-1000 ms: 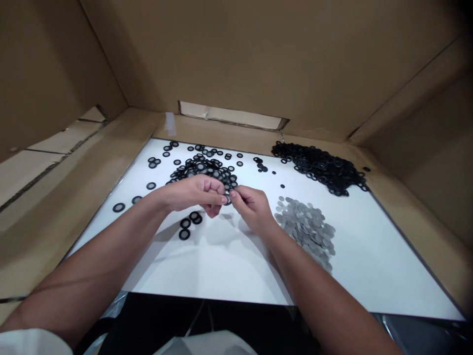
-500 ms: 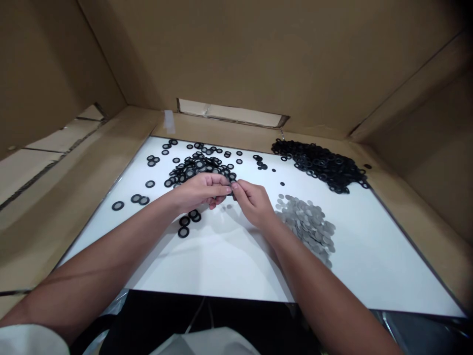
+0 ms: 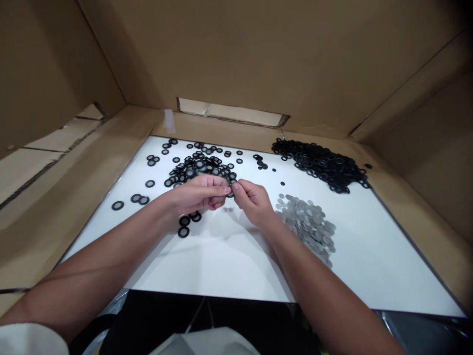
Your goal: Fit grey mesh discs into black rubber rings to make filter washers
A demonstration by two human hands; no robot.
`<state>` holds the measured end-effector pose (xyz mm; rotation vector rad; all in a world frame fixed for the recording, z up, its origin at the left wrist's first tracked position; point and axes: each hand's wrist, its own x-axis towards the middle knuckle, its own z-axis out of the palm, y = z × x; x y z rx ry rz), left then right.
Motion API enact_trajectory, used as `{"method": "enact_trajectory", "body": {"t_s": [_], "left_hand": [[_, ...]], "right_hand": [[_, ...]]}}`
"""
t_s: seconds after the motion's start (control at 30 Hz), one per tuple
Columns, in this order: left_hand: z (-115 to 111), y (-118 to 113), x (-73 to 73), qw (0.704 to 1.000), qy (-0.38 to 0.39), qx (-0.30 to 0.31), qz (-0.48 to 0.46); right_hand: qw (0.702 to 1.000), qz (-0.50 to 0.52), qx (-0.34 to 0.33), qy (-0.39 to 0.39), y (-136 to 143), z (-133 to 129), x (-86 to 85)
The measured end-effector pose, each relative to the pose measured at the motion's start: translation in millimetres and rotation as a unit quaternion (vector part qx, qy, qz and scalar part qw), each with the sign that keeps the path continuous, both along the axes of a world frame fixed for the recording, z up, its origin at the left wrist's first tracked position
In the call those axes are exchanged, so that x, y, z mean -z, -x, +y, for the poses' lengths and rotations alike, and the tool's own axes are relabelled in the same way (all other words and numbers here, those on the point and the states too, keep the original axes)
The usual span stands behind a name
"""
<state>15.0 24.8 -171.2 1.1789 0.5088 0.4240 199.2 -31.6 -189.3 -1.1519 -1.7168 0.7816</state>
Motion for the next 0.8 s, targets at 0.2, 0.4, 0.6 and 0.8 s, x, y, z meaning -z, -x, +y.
{"method": "enact_trajectory", "body": {"t_s": [0.2, 0.4, 0.6, 0.8], "left_hand": [[2.5, 2.2, -6.5, 0.992, -0.103, 0.002, 0.074], [5.3, 6.4, -12.8, 0.983, -0.133, 0.022, 0.124], [4.4, 1.3, -0.8, 0.995, -0.061, -0.020, 0.078], [4.4, -0.7, 0.9, 0.992, -0.067, -0.070, 0.085]], "right_hand": [[1.000, -0.022, -0.004, -0.020, -1.3, -0.8, -3.7], [0.997, -0.063, -0.009, -0.031, -1.1, 0.2, -3.7], [0.998, -0.067, -0.010, -0.019, -5.5, 1.5, -2.5], [0.995, -0.098, 0.019, -0.017, -9.0, 2.6, -5.9]]}}
